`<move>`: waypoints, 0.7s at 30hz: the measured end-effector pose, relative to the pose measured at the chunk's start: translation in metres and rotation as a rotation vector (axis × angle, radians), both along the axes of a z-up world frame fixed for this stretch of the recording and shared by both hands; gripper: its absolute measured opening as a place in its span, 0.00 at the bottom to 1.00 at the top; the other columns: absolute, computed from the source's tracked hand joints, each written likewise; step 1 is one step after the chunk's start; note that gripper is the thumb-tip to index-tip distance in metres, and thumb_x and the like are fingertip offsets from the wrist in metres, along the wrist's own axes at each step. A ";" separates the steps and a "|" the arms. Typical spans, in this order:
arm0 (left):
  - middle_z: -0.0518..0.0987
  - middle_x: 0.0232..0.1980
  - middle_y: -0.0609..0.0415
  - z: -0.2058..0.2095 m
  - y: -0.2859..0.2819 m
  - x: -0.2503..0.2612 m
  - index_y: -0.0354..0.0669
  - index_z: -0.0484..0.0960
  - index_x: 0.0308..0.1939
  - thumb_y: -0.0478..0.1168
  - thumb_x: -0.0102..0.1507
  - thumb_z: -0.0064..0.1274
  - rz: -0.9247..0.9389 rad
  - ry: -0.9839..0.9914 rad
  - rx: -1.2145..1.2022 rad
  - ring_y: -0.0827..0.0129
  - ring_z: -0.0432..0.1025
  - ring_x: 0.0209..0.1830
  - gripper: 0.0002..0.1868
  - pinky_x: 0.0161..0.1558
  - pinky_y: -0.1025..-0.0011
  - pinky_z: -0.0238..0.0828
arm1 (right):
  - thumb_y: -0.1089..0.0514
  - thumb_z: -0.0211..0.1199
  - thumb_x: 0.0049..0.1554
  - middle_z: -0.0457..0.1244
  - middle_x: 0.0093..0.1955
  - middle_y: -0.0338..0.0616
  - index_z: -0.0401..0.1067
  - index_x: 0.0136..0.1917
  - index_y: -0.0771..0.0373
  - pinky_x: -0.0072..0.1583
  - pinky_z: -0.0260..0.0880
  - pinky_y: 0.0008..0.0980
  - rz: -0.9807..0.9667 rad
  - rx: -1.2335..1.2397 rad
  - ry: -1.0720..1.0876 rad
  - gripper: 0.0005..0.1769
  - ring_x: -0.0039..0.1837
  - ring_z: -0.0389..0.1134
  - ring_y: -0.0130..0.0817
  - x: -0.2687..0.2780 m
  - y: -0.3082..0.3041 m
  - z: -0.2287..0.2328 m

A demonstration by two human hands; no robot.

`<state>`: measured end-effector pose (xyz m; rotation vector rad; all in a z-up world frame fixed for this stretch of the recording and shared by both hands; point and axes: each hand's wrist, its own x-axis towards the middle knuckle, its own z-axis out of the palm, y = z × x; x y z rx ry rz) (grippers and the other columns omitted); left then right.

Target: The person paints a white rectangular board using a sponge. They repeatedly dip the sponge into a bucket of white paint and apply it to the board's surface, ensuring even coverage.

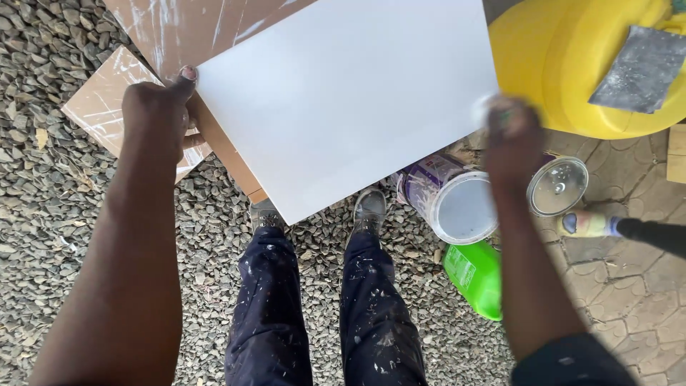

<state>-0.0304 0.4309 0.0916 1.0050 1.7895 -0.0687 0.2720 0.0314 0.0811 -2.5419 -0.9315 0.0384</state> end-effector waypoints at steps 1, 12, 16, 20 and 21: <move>0.68 0.22 0.51 -0.002 0.001 0.001 0.45 0.67 0.24 0.56 0.70 0.65 -0.001 0.000 -0.001 0.65 0.65 0.22 0.30 0.34 0.58 0.87 | 0.47 0.54 0.70 0.71 0.51 0.50 0.79 0.53 0.64 0.53 0.67 0.45 -0.001 -0.001 0.000 0.20 0.51 0.71 0.47 0.023 -0.007 0.005; 0.82 0.33 0.45 0.025 -0.006 0.004 0.39 0.83 0.40 0.55 0.68 0.59 -0.147 0.011 -0.003 0.55 0.81 0.30 0.21 0.33 0.59 0.90 | 0.50 0.58 0.66 0.71 0.51 0.47 0.75 0.53 0.61 0.54 0.68 0.42 -0.010 0.032 0.265 0.13 0.52 0.70 0.43 -0.136 0.051 0.020; 0.80 0.28 0.48 0.015 0.001 0.005 0.40 0.82 0.38 0.56 0.68 0.59 -0.159 0.062 -0.001 0.60 0.79 0.24 0.21 0.27 0.62 0.86 | 0.73 0.63 0.57 0.71 0.43 0.50 0.75 0.51 0.67 0.40 0.78 0.30 0.147 0.253 0.429 0.09 0.40 0.73 0.36 -0.286 0.107 0.037; 0.79 0.27 0.48 0.013 0.001 0.004 0.40 0.82 0.35 0.58 0.67 0.59 -0.187 0.085 -0.026 0.59 0.77 0.20 0.23 0.21 0.63 0.83 | 0.64 0.69 0.54 0.68 0.56 0.53 0.71 0.64 0.60 0.54 0.74 0.41 0.373 0.061 0.504 0.24 0.54 0.69 0.45 -0.345 0.109 0.047; 0.80 0.27 0.49 0.014 0.002 0.006 0.40 0.82 0.35 0.58 0.67 0.59 -0.209 0.098 -0.026 0.60 0.78 0.21 0.24 0.21 0.64 0.84 | 0.67 0.67 0.55 0.69 0.57 0.51 0.70 0.65 0.59 0.57 0.75 0.40 0.339 0.120 0.448 0.24 0.56 0.70 0.45 -0.340 0.109 0.051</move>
